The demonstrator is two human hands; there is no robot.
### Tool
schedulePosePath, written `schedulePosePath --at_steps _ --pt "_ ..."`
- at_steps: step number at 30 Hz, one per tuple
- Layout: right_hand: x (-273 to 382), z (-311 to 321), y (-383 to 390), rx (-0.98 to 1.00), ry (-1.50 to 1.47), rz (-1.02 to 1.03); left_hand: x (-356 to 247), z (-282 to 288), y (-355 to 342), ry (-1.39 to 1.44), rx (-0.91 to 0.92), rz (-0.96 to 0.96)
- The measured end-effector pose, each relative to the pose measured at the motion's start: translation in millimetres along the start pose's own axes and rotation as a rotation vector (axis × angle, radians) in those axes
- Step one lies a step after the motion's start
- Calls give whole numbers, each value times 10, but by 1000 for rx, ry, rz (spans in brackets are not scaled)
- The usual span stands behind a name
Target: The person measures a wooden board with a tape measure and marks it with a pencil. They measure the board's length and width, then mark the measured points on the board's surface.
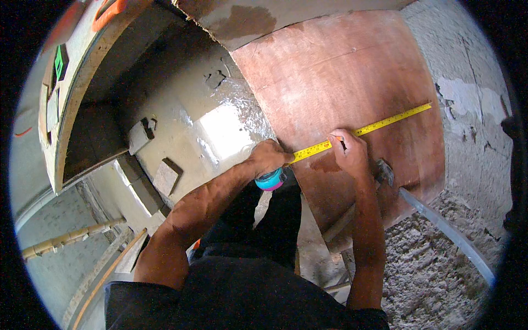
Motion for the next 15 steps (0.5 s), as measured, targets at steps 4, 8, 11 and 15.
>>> schedulePosePath --at_steps 4,8,11,15 --pt "-12 -25 15 -5 5 33 105 -55 -71 43 23 63" --pt "23 -27 40 -41 -14 81 -27 -68 -126 -258 -90 -255" --pt "0 -36 36 -30 -12 22 100 -96 -142 -65 -42 -91" --pt "40 -31 2 -24 33 55 154 -61 -139 94 -29 63"
Point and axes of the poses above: each hand's wrist, its own y-axis away from the middle knuckle, its own z-axis out of the back of the hand, x = y × z, the point moved 7 cm from there along -y, towards the middle knuckle, and after that the axes turned 8 degrees about -y, right-handed, at the moved point
